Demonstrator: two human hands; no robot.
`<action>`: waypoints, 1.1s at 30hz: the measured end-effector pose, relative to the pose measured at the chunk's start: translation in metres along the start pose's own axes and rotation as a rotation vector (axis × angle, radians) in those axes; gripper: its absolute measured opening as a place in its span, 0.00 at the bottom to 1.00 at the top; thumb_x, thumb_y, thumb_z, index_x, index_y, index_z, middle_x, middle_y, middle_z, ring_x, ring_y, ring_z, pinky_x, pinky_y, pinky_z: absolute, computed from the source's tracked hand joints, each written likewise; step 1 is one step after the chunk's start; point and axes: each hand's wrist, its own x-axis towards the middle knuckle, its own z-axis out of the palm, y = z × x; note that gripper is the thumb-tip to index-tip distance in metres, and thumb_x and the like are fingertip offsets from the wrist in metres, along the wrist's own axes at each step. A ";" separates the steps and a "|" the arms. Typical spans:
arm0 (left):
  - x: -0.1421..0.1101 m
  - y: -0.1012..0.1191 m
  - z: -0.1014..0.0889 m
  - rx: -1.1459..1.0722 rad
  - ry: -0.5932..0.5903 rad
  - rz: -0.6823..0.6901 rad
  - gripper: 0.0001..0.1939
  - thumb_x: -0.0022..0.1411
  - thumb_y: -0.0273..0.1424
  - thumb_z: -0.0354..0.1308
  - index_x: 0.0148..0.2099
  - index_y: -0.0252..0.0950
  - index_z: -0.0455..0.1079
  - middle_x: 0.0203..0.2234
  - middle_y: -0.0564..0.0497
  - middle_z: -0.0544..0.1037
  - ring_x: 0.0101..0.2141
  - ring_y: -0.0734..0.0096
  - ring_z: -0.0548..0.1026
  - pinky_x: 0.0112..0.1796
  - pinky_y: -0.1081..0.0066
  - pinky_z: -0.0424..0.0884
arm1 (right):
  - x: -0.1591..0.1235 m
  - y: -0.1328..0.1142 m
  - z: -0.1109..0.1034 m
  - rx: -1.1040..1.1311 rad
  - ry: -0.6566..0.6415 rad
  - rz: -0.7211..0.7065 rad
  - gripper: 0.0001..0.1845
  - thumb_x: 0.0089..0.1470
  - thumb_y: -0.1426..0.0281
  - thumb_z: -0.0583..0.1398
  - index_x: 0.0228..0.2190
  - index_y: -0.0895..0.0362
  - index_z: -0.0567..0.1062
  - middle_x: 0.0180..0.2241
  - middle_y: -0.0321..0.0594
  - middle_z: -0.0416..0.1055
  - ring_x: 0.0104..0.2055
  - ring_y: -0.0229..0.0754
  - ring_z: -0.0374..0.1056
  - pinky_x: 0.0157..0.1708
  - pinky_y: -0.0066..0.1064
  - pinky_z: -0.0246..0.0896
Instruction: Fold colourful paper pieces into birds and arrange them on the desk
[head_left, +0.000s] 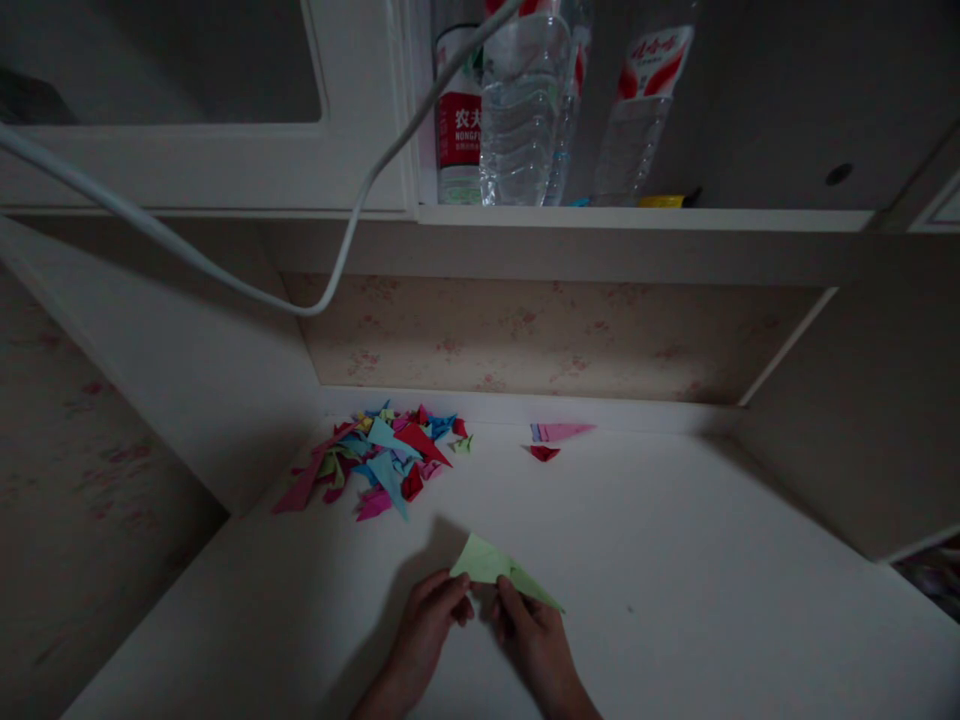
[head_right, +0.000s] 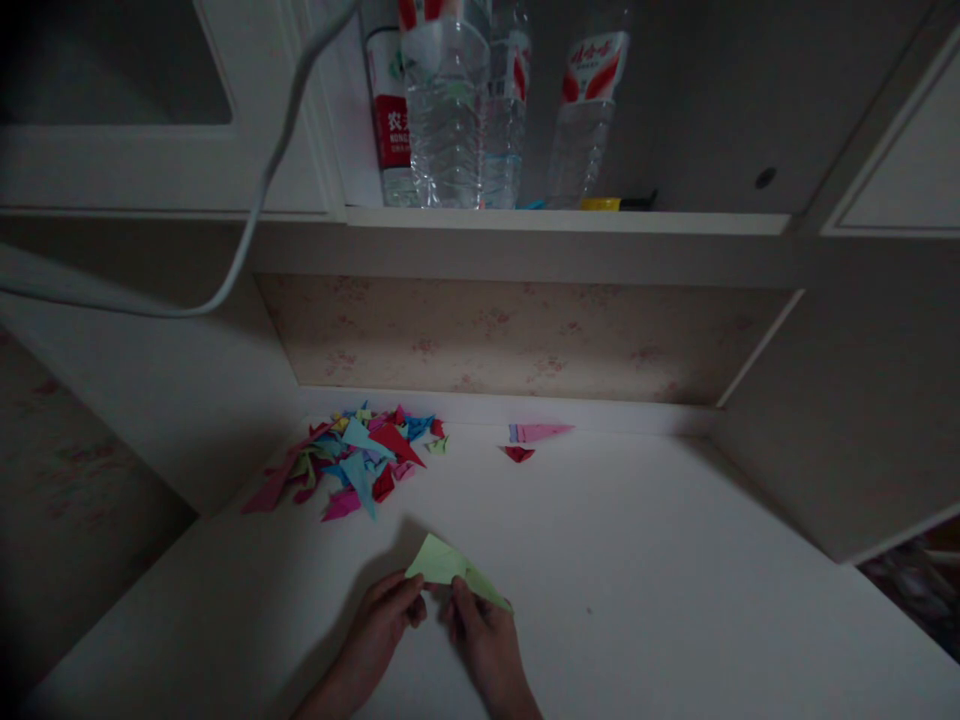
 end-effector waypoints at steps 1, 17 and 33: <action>0.000 0.000 0.000 -0.001 0.000 0.000 0.15 0.54 0.39 0.62 0.31 0.29 0.75 0.21 0.49 0.73 0.23 0.74 0.65 0.27 0.73 0.60 | 0.000 0.001 0.000 -0.006 -0.003 -0.004 0.30 0.53 0.48 0.55 0.18 0.61 0.73 0.15 0.35 0.62 0.20 0.35 0.57 0.22 0.26 0.49; 0.003 -0.002 0.000 -0.014 0.062 0.029 0.16 0.51 0.40 0.64 0.38 0.32 0.74 0.23 0.52 0.72 0.24 0.75 0.66 0.27 0.74 0.61 | 0.001 -0.001 0.000 0.038 -0.011 0.012 0.30 0.52 0.47 0.55 0.17 0.60 0.72 0.15 0.35 0.62 0.19 0.34 0.56 0.22 0.26 0.49; 0.053 0.061 0.024 0.785 -0.255 0.114 0.14 0.53 0.39 0.56 0.28 0.32 0.74 0.17 0.56 0.67 0.19 0.77 0.62 0.22 0.76 0.57 | -0.005 -0.024 -0.055 -0.090 0.145 -0.152 0.22 0.54 0.53 0.56 0.25 0.59 0.73 0.20 0.35 0.65 0.24 0.38 0.60 0.26 0.26 0.54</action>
